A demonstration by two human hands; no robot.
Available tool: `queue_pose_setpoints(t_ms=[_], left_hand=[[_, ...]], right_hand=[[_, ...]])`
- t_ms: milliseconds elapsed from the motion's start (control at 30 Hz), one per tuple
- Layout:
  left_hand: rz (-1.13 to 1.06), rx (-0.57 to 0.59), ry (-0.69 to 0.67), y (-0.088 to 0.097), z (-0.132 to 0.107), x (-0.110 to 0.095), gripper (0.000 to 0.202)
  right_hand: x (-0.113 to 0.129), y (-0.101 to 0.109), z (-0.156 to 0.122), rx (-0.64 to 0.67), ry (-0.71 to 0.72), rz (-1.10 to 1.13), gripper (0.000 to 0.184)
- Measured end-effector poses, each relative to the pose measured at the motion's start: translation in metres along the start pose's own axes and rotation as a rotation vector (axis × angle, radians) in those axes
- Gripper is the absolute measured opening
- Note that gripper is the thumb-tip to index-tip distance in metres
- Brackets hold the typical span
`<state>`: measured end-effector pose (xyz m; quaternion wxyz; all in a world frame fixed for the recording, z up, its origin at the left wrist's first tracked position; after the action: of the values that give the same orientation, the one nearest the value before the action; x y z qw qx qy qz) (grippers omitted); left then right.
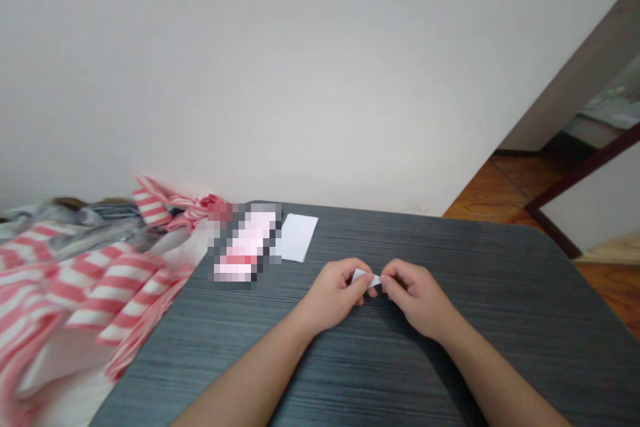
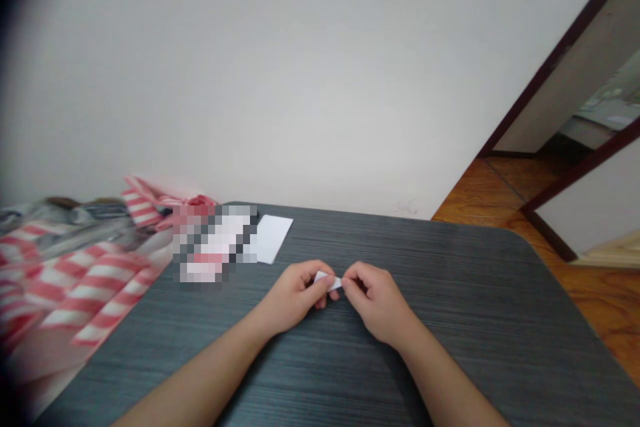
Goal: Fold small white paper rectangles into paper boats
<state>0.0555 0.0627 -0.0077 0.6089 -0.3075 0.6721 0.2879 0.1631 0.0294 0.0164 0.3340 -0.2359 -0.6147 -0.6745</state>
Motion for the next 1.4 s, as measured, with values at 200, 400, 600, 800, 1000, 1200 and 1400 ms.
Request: queue_pose_setpoints(t_ms=[200,400,600,800,1000,1200,1400], left_hand=[[-0.066,-0.023,-0.019,0.003,0.001,0.002,0.029],[-0.037,-0.057,0.024,0.006,0.003,0.009,0.032],[-0.014,-0.065,0.037,0.006,0.002,0.005,0.033],[-0.177,0.028,0.01,0.0,0.001,0.006,0.046],[-0.246,-0.016,-0.003,0.004,0.003,0.013,0.026],[0.022,0.034,-0.177,0.0,-0.001,-0.008,0.028],[-0.003,0.074,-0.173,-0.003,-0.001,-0.012,0.011]], right_hand=[[-0.008,0.004,-0.002,-0.033,-0.04,0.001,0.018],[-0.017,0.004,-0.002,-0.042,-0.075,0.024,0.019],[-0.018,0.002,-0.001,-0.019,-0.089,0.051,0.018],[-0.033,-0.005,-0.003,0.005,-0.159,0.155,0.019],[-0.046,-0.025,-0.008,0.133,-0.268,0.418,0.028],[-0.038,-0.031,-0.009,0.175,-0.282,0.46,0.028],[-0.026,-0.029,-0.008,0.209,-0.206,0.387,0.024]])
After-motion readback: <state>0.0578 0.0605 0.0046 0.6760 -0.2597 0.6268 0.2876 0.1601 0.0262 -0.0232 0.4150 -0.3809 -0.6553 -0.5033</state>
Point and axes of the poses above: each hand's wrist, its own z-axis towards the middle knuckle, its own y-axis out of the back of the hand, x = y × z, the point moved 10 cm from there along z, towards the middle knuckle, and after that the axes turned 9 degrees about -z, right-handed, at the moved point
